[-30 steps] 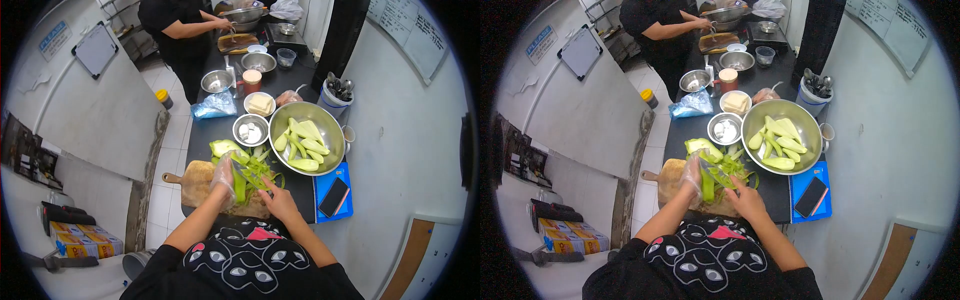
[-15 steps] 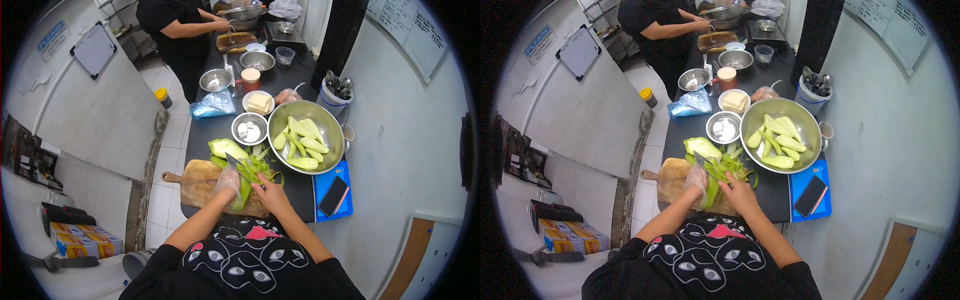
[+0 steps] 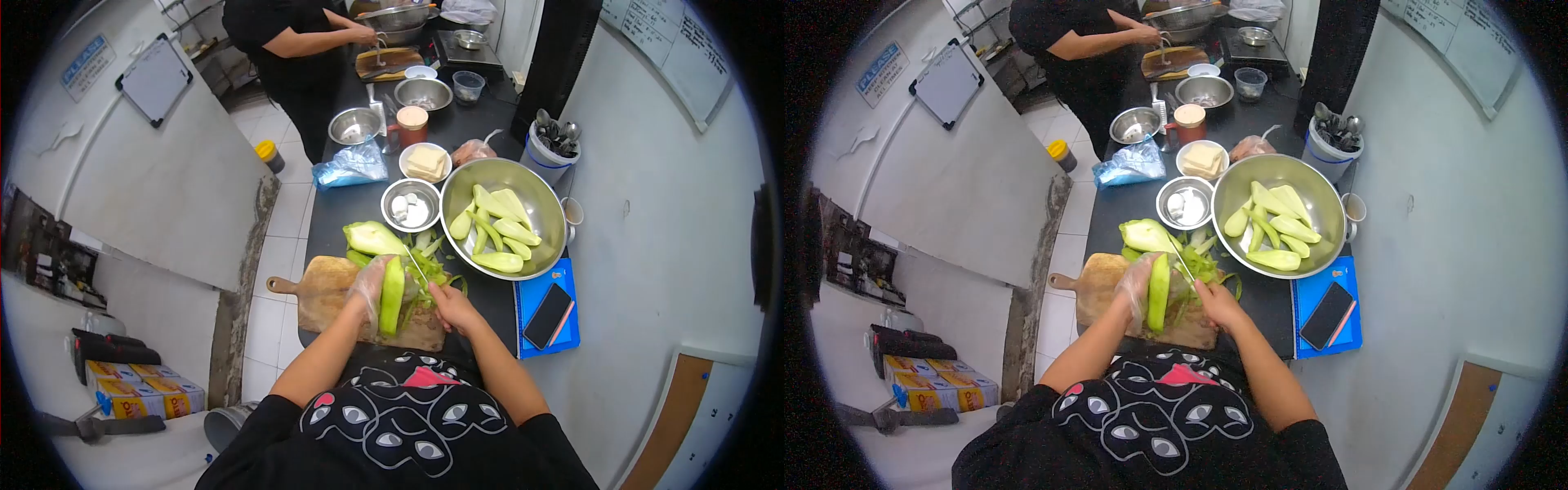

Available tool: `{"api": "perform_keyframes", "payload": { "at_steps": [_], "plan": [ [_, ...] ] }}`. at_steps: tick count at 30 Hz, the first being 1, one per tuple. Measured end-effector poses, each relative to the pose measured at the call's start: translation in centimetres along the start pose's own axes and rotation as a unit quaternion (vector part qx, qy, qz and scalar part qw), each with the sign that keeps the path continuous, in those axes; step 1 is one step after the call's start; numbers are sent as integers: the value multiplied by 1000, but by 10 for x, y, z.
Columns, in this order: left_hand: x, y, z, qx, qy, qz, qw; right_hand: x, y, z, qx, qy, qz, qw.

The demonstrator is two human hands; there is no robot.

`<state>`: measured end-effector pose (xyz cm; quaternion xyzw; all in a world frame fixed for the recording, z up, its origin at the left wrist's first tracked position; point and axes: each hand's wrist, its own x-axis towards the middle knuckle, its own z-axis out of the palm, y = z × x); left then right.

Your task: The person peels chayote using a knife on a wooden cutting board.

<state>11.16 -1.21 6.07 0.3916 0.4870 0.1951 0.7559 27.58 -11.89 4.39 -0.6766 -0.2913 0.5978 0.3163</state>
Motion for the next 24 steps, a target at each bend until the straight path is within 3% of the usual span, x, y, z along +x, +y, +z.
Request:
{"api": "perform_keyframes", "payload": {
  "at_steps": [1,4,9,15,18,23,24],
  "plan": [
    [6,-9,-8,-36,6,0,999,-3,2,2,-14,7,-15,1000],
    [13,-26,-25,-113,24,10,993,-15,12,7,-165,112,-208,958],
    [2,-8,-17,-123,63,21,990,-45,-3,6,-227,91,-207,947],
    [-3,9,-16,15,80,33,996,-52,-10,8,-223,97,-209,947],
    [18,-13,-27,70,111,81,988,-52,-13,9,-241,119,-207,941],
    [32,-24,-31,106,108,57,987,-52,-20,12,-252,137,-170,943],
    [32,-25,-28,172,102,78,977,-46,-17,14,-248,148,-170,942]
  ]
}}
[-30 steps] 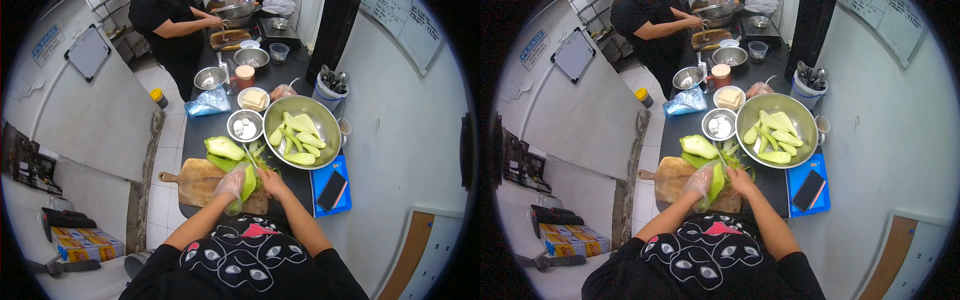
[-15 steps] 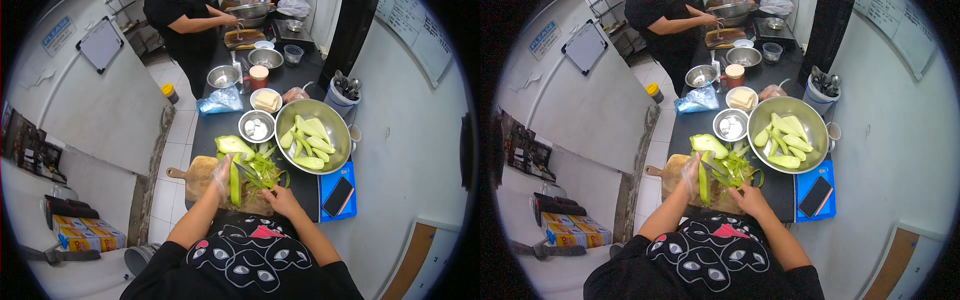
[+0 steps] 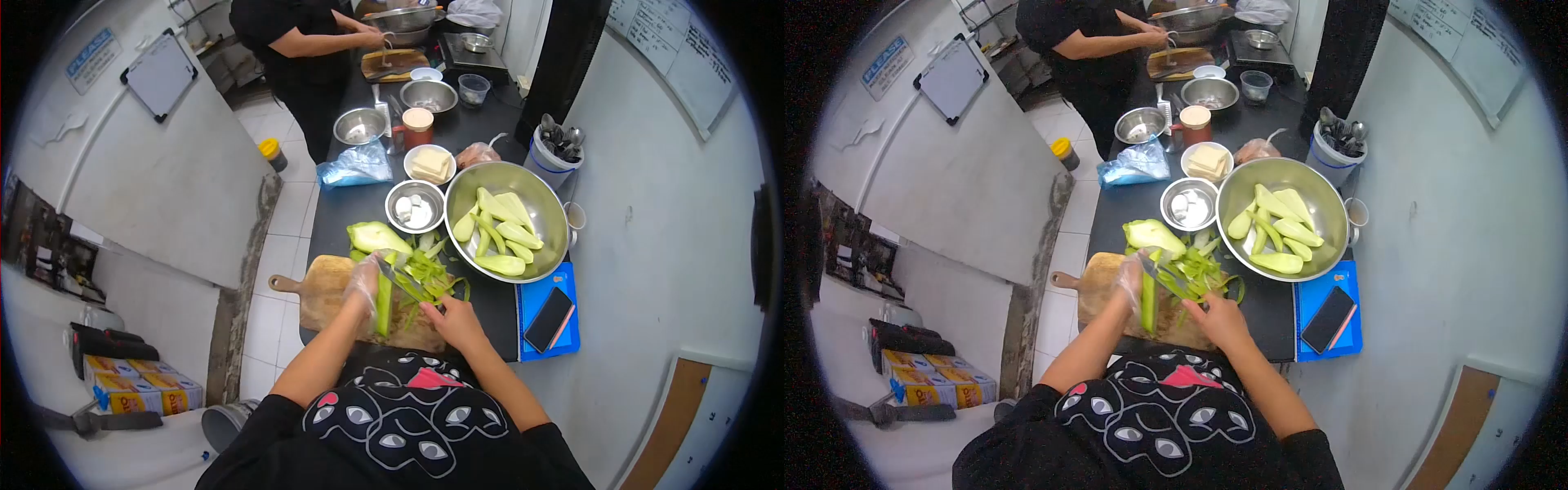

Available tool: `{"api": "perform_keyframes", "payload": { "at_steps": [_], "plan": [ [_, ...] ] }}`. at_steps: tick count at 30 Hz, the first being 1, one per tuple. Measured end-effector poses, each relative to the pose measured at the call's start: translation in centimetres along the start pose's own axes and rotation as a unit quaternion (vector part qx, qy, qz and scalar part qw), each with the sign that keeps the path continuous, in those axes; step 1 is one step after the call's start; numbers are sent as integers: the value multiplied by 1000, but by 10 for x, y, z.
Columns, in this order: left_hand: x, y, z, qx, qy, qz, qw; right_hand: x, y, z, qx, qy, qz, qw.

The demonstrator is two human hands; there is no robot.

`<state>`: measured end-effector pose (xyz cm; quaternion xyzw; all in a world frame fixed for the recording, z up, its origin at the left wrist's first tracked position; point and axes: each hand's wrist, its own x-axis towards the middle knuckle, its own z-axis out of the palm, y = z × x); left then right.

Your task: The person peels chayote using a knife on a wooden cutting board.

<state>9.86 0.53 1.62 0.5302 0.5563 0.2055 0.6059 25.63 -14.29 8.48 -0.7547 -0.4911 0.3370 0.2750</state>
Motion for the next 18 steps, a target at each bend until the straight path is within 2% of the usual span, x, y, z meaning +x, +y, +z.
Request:
{"api": "perform_keyframes", "payload": {
  "at_steps": [1,2,3,4,5,6,7,8,10,13,14,17,18],
  "plan": [
    [-6,7,3,64,-3,29,998,5,5,4,2,11,2,1000],
    [-20,9,13,187,-2,82,979,16,18,7,16,-2,23,1000],
    [-35,17,20,308,0,132,942,33,36,8,31,-17,42,999],
    [-43,23,23,219,-1,145,965,42,38,6,46,-31,60,997],
    [-41,25,19,95,-35,53,993,42,39,5,83,-52,92,991],
    [-37,27,11,-31,-68,-39,996,38,30,0,120,-72,123,983],
    [-33,25,4,-156,-99,-130,974,36,25,-2,156,-93,154,971],
    [-24,5,-1,-256,-91,-109,956,38,27,0,189,-99,167,962],
    [-18,-5,-10,-276,-108,-99,950,39,29,1,253,-115,194,941],
    [-8,-17,-14,-360,-108,-110,920,30,12,-2,283,-91,154,942],
    [-5,-22,-13,-397,-105,-118,904,29,7,-3,287,-112,144,940],
    [-15,2,-2,-445,-41,-61,893,30,5,2,280,-148,111,942],
    [-16,3,-3,-452,-64,-47,889,31,9,10,267,-141,98,948]
  ]
}}
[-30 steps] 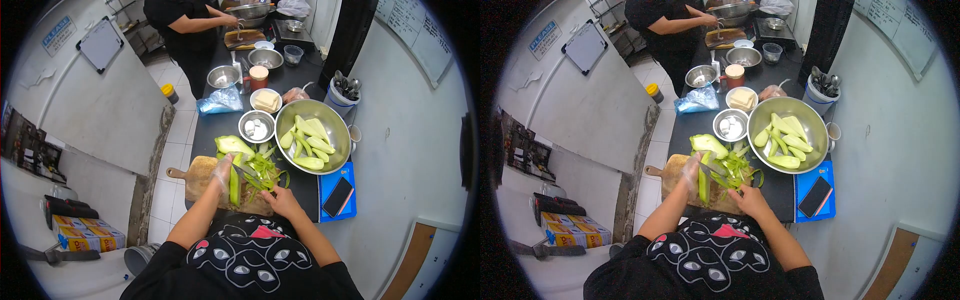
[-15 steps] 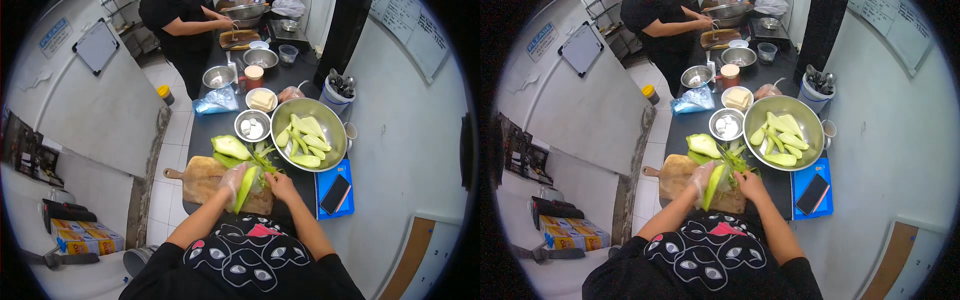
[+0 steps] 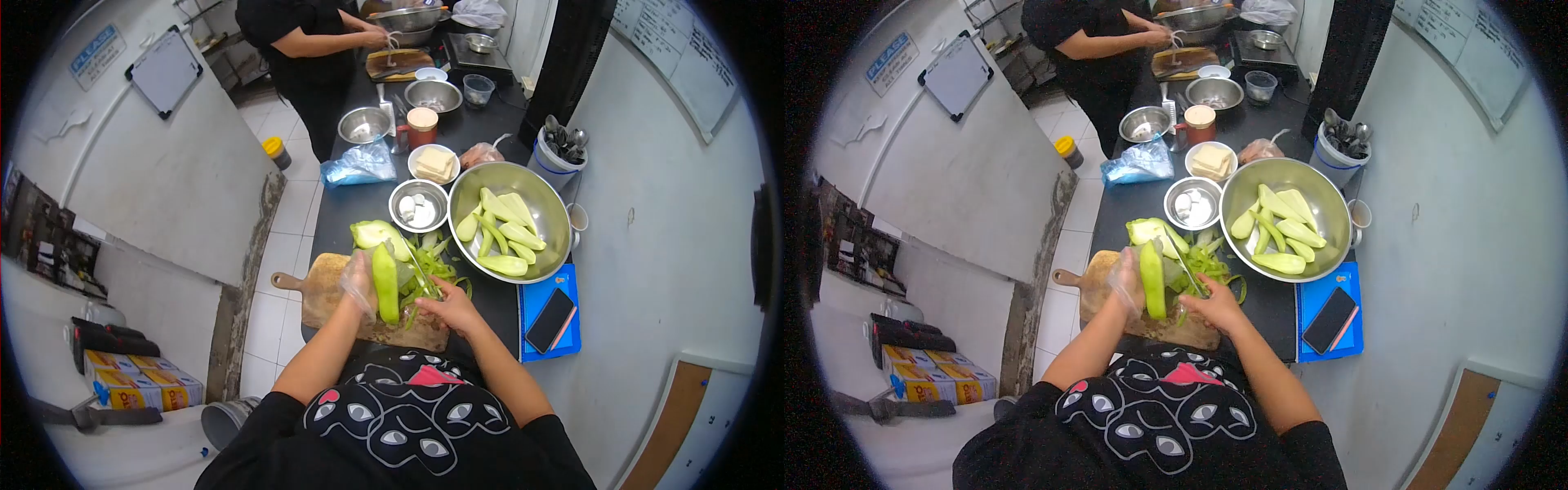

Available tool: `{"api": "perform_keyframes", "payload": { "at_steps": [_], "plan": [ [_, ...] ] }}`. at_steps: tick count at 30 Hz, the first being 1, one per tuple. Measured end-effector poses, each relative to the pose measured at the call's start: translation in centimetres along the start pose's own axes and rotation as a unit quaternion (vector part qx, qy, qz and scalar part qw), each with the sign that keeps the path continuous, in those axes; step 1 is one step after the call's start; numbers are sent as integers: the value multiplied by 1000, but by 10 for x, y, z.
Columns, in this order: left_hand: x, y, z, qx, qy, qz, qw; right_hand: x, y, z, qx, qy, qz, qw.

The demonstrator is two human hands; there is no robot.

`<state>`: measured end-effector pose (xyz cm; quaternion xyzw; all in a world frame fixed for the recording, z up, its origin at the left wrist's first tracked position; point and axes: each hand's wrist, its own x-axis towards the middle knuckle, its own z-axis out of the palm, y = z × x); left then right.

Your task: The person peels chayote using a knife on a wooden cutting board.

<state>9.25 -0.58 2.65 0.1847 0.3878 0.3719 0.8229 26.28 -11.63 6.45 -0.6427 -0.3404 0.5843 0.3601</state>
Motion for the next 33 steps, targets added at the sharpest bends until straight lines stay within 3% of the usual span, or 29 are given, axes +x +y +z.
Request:
{"api": "perform_keyframes", "payload": {
  "at_steps": [4,7,10,13,16,19,23,24,27,28,29,30,32,33],
  "plan": [
    [-8,0,5,-65,-83,-18,994,3,3,10,43,-1,-23,999],
    [-14,-6,11,-100,-139,-16,985,25,30,19,98,27,-115,988],
    [-26,-1,29,-137,-163,-21,977,26,27,21,51,59,-143,987],
    [-26,-3,36,-140,-203,-18,969,13,9,19,-107,102,-174,973],
    [-33,5,44,-131,-247,-18,960,12,12,13,22,79,-143,986],
    [-28,26,32,-124,-271,9,955,-5,-11,-3,201,-49,-53,977],
    [-22,27,30,2,-151,84,985,-15,-21,-15,341,-206,-48,916],
    [-31,26,44,-10,-112,38,993,-15,-24,-14,342,-209,-41,915],
    [-34,5,47,22,-240,1,971,-12,-28,-6,335,-197,-36,921],
    [-47,8,56,57,-184,28,981,-11,-26,-4,289,-156,-34,944],
    [-38,6,45,244,-182,146,941,-8,-22,-3,240,-115,-31,963],
    [-20,4,25,419,-170,258,854,-7,-20,-1,190,-74,-29,978],
    [-14,3,21,496,-101,310,805,-13,-25,1,145,-63,-59,986],
    [-22,2,34,412,-53,257,873,-16,-26,3,122,-58,-74,988]
  ]
}}
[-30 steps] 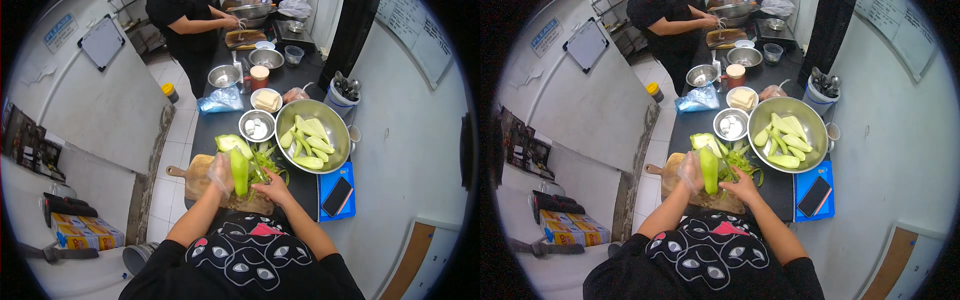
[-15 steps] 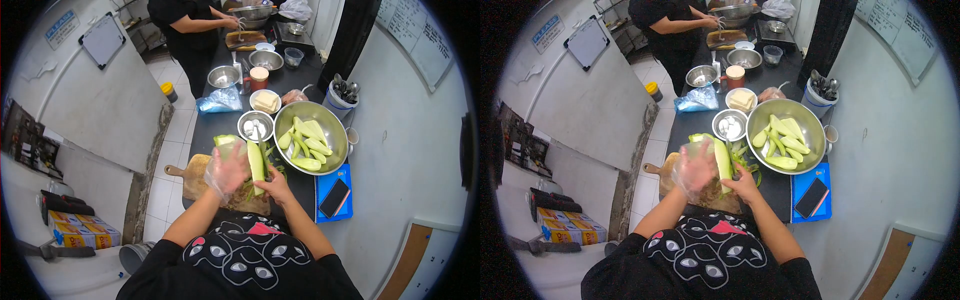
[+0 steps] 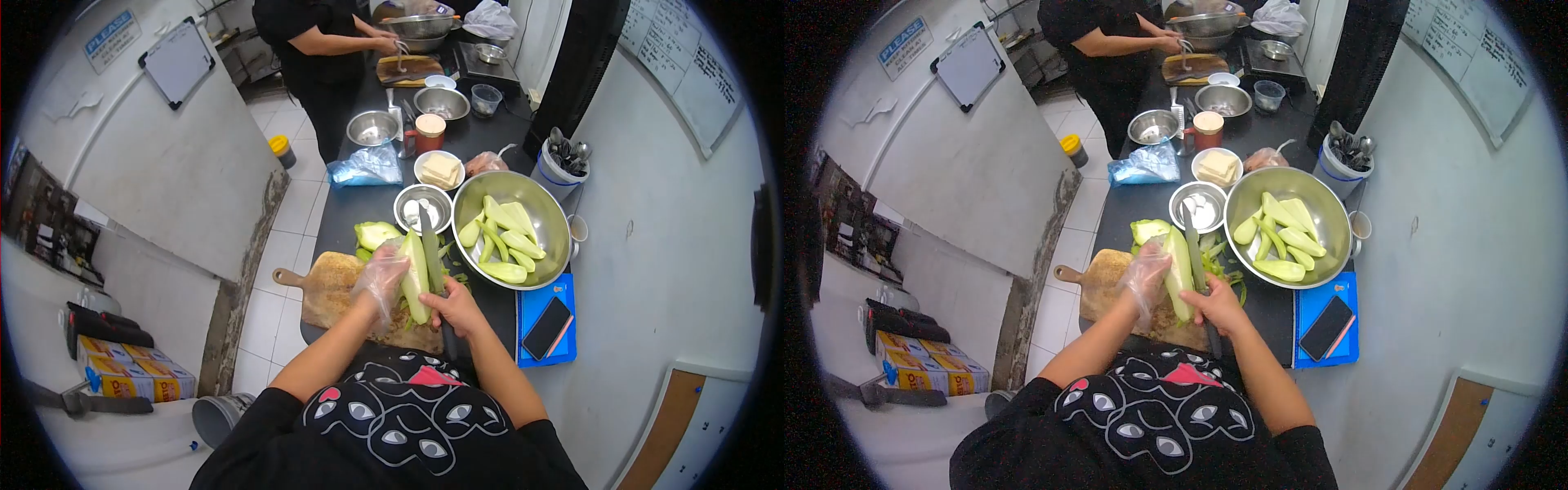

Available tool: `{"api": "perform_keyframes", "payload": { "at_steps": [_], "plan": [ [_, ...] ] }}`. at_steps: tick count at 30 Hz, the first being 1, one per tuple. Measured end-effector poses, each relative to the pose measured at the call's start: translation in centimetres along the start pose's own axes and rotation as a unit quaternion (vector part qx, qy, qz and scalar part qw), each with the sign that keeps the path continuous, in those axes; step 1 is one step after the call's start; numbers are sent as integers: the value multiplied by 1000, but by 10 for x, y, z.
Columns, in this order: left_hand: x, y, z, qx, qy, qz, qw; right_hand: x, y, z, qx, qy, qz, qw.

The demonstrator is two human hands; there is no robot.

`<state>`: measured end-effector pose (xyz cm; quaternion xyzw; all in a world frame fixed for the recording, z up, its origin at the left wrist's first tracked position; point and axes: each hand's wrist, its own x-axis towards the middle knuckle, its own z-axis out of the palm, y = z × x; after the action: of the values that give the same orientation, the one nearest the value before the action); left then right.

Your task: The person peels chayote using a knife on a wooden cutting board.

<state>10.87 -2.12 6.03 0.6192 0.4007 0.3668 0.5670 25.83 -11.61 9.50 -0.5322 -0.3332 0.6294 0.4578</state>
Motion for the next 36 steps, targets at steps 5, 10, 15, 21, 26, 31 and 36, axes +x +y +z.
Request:
{"api": "perform_keyframes", "payload": {
  "at_steps": [5,10,15,21,26,31,36],
  "plan": [
    [4,-6,-3,-134,18,35,990,-8,-6,-1,80,-51,17,995],
    [-12,60,8,-209,-5,112,972,-8,-21,14,70,-66,18,995],
    [-7,25,7,-562,-19,-140,815,-15,-31,31,-171,24,-4,985],
    [1,-6,-10,-490,63,-201,846,-25,-29,17,-420,133,-132,888],
    [6,-22,-7,-128,149,-11,980,-32,-14,8,-480,165,-190,841],
    [2,-1,-4,17,115,15,993,-33,2,2,-484,188,-201,830],
    [4,-42,1,271,-71,-111,953,-13,23,-6,-451,194,-151,858]
  ]
}}
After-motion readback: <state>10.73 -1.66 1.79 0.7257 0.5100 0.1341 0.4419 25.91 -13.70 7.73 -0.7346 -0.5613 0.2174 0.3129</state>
